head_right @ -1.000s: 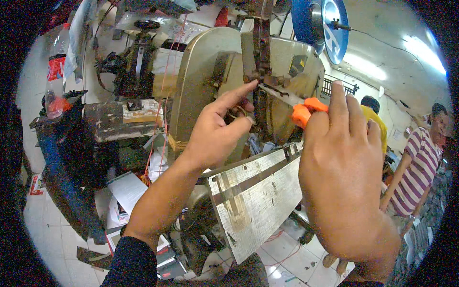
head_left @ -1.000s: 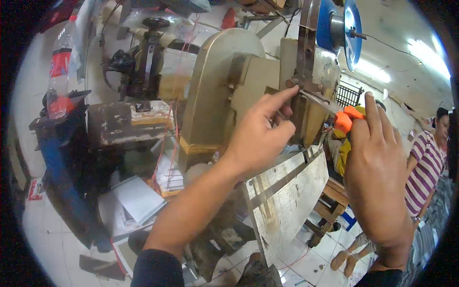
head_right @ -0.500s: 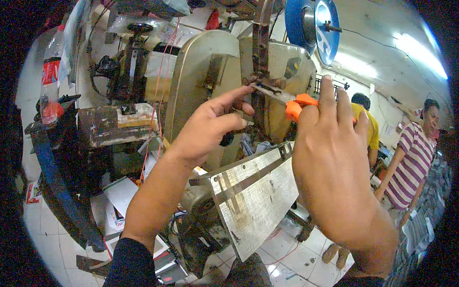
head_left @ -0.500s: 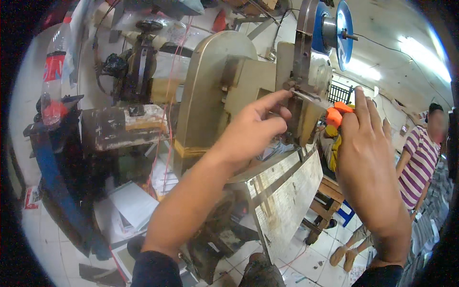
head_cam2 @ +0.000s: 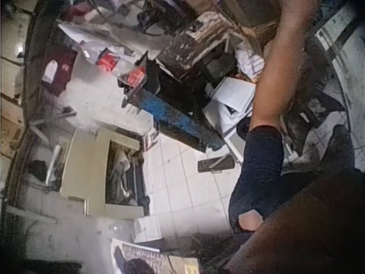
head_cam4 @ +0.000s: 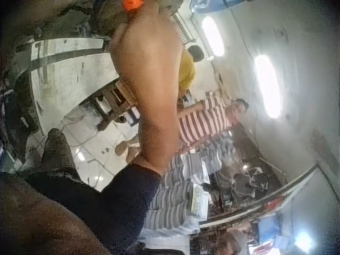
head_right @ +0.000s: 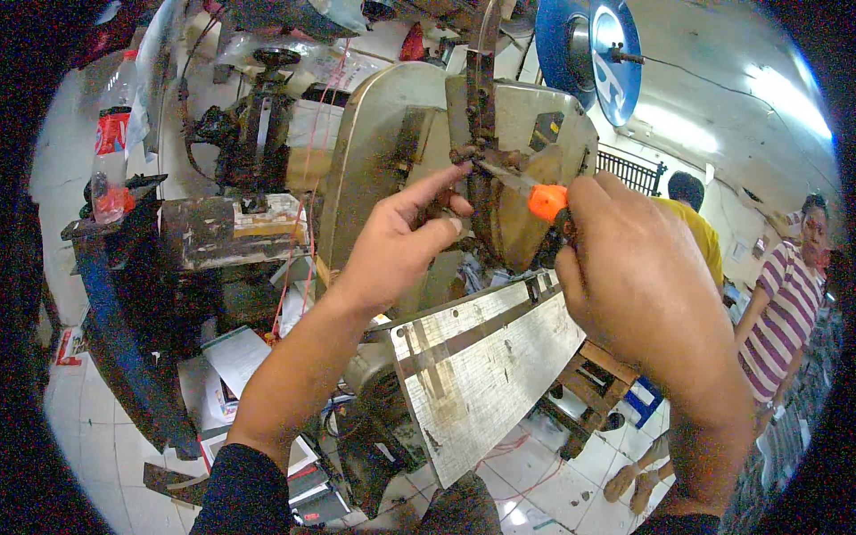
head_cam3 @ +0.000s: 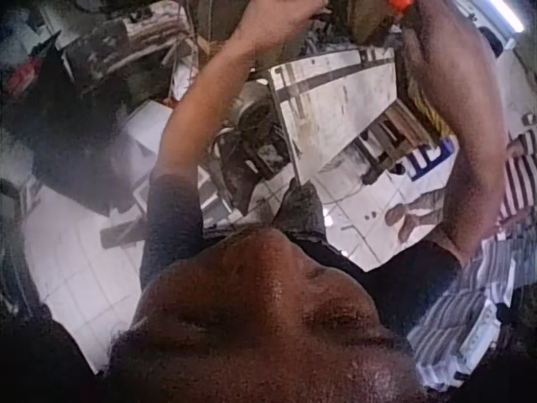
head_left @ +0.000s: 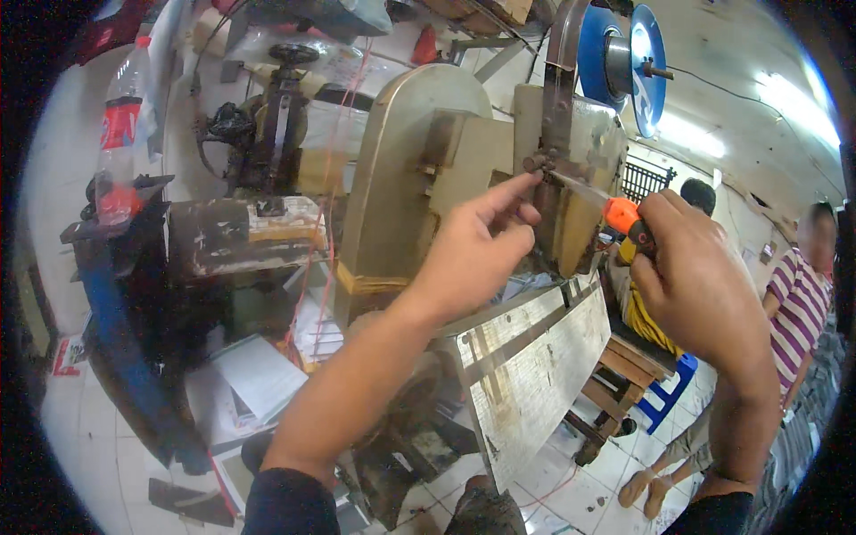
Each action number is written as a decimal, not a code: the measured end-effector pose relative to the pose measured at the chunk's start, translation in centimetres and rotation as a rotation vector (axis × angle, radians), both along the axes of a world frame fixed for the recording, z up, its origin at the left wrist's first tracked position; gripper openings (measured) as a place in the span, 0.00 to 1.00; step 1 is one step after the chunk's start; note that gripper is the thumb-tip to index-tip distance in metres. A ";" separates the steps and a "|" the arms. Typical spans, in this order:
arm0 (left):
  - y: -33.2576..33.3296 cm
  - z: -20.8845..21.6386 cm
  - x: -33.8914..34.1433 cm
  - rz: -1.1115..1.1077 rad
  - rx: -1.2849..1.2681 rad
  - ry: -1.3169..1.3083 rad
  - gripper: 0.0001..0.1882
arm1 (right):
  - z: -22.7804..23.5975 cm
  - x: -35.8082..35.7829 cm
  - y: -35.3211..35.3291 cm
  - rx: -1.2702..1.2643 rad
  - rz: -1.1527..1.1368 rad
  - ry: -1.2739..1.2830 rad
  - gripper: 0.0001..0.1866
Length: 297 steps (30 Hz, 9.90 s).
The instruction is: The person uses pliers to clear jammed staples and adjust the feeding mechanism of a heavy industrial stapling machine.
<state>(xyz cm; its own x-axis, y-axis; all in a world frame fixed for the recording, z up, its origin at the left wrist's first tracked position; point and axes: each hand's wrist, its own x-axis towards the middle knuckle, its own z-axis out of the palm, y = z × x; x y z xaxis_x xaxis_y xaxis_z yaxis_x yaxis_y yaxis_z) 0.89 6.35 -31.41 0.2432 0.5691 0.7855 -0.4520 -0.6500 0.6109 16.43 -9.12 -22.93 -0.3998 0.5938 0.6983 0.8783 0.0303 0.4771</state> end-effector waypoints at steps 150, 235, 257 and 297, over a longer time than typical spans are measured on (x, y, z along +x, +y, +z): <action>-2.0 -1.4 -0.5 0.867 0.600 0.207 0.09 | 1.1 5.5 5.3 -0.537 0.280 0.471 0.31; -3.1 -6.7 -5.1 0.816 0.613 0.649 0.09 | -26.1 11.2 11.0 -0.751 1.759 1.717 0.19; -4.5 -6.1 -2.1 0.957 0.604 0.660 0.09 | -27.6 11.8 10.2 -0.667 1.784 1.704 0.23; -1.7 -4.7 7.2 1.854 0.645 0.769 0.11 | -27.6 13.5 9.7 -0.732 1.539 1.810 0.18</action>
